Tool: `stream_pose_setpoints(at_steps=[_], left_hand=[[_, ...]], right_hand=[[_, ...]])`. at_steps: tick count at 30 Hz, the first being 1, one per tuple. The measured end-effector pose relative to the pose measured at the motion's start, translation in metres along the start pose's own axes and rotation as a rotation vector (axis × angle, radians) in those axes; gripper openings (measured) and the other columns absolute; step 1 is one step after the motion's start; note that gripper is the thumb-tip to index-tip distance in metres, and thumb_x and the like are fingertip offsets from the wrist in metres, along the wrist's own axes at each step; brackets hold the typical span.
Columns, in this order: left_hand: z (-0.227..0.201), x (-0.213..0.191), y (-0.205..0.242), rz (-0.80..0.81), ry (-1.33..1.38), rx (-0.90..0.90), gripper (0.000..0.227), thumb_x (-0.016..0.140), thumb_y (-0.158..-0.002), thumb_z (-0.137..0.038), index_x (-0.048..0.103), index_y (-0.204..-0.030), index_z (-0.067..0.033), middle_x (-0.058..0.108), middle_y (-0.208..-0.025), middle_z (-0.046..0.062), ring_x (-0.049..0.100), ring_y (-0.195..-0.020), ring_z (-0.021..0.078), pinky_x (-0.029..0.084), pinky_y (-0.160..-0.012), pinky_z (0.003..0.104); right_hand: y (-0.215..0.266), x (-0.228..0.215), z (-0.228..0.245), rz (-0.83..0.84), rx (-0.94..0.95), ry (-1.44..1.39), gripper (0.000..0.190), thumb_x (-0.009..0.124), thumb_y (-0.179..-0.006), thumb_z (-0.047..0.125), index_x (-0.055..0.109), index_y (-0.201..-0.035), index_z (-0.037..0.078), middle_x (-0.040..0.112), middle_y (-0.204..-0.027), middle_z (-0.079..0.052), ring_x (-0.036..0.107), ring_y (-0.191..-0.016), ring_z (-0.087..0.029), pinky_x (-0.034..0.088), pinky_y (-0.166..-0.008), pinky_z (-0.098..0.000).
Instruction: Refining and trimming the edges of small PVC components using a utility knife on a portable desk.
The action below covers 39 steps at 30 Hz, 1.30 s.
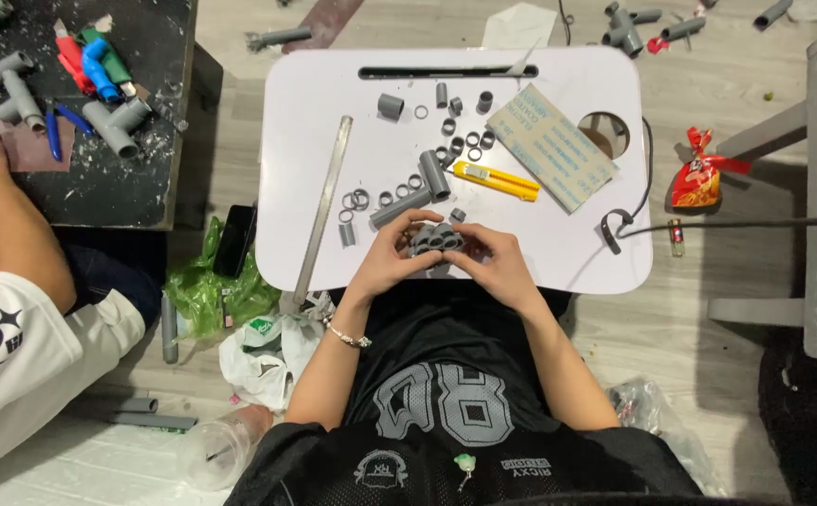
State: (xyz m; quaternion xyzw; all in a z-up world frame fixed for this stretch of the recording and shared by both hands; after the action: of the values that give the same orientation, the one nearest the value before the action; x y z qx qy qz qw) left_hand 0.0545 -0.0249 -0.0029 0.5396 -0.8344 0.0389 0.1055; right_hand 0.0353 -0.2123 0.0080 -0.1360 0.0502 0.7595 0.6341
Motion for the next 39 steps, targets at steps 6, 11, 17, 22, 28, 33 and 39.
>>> stream_pose_setpoints(at_steps=[6, 11, 17, 22, 28, 33, 39], left_hand=[[-0.004, 0.003, 0.000, -0.028, -0.015, 0.019, 0.052, 0.085, -0.087, -0.006, 0.065, -0.135, -0.0102, 0.072, -0.098, 0.009, 0.067, -0.100, 0.0136, 0.059, -0.094, 0.032], [-0.012, 0.004, 0.000, -0.061, -0.008, 0.032, 0.050, 0.084, -0.088, -0.005, 0.066, -0.135, -0.0109, 0.072, -0.099, 0.011, 0.067, -0.098, 0.0146, 0.060, -0.093, 0.034], [-0.016, 0.006, 0.000, -0.068, -0.070, 0.006, 0.055, 0.079, -0.084, -0.004, 0.060, -0.135, -0.0078, 0.070, -0.117, 0.014, 0.072, -0.103, 0.0204, 0.059, -0.095, 0.030], [-0.014, 0.005, 0.002, -0.121, -0.146, 0.020, 0.054, 0.077, -0.083, -0.008, 0.061, -0.134, -0.0085, 0.066, -0.111, 0.010, 0.067, -0.098, 0.0181, 0.055, -0.089, 0.028], [-0.007, 0.000, 0.002, -0.129, -0.101, 0.071, 0.050, 0.085, -0.087, -0.013, 0.067, -0.134, -0.0115, 0.073, -0.105, 0.011, 0.065, -0.102, 0.0142, 0.058, -0.094, 0.035], [-0.009, 0.001, 0.006, -0.146, -0.099, 0.129, 0.047, 0.079, -0.087, -0.002, 0.069, -0.133, -0.0066, 0.074, -0.106, 0.015, 0.066, -0.098, 0.0174, 0.058, -0.094, 0.038], [0.000, -0.002, 0.007, -0.169, -0.102, 0.138, 0.048, 0.077, -0.084, 0.001, 0.071, -0.131, -0.0059, 0.074, -0.102, 0.011, 0.066, -0.097, 0.0160, 0.057, -0.093, 0.035]], right_hand=[[-0.021, -0.021, 0.040, 0.058, -0.088, 0.210, 0.055, 0.087, -0.088, 0.019, 0.068, -0.137, 0.002, 0.078, -0.088, -0.018, 0.073, -0.069, -0.027, 0.058, -0.065, -0.0361], [-0.059, -0.044, 0.079, 0.051, -0.178, 0.217, 0.084, 0.079, -0.097, 0.010, 0.030, -0.166, 0.008, 0.076, -0.087, -0.021, 0.071, -0.067, -0.031, 0.056, -0.063, -0.0373], [-0.080, -0.081, 0.124, -0.092, -0.288, -0.007, 0.099, 0.066, -0.117, -0.014, -0.001, -0.175, 0.028, 0.077, -0.095, -0.012, 0.055, -0.054, -0.010, 0.045, -0.044, -0.0220], [-0.064, -0.073, 0.147, -0.121, -0.423, 0.107, 0.085, 0.060, -0.117, -0.012, 0.007, -0.176, 0.015, 0.065, -0.071, -0.003, 0.046, -0.051, -0.008, 0.038, -0.051, -0.0217], [-0.041, -0.008, 0.090, 0.097, -0.297, 0.219, 0.068, 0.080, -0.095, 0.017, 0.051, -0.157, 0.011, 0.076, -0.103, -0.015, 0.071, -0.068, -0.025, 0.057, -0.056, -0.0313], [-0.015, 0.014, 0.036, 0.091, -0.181, 0.072, 0.065, 0.080, -0.094, 0.017, 0.056, -0.154, 0.010, 0.066, -0.129, -0.015, 0.067, -0.093, -0.025, 0.059, -0.065, -0.0321], [-0.007, 0.021, 0.007, 0.043, -0.041, -0.231, 0.057, 0.077, -0.095, 0.005, 0.060, -0.149, 0.005, 0.067, -0.120, -0.014, 0.069, -0.086, -0.019, 0.065, -0.062, -0.0278]])
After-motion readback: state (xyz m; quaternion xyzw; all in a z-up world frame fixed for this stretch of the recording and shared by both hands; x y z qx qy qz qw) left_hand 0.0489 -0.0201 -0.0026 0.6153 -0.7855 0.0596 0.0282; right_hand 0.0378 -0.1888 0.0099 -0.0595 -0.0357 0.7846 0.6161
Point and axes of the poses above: each hand's wrist, its own y-axis away from the middle knuckle, its own x-axis out of the palm, z = x × y, the point moved 6 cm from there along -y, towards the middle knuckle
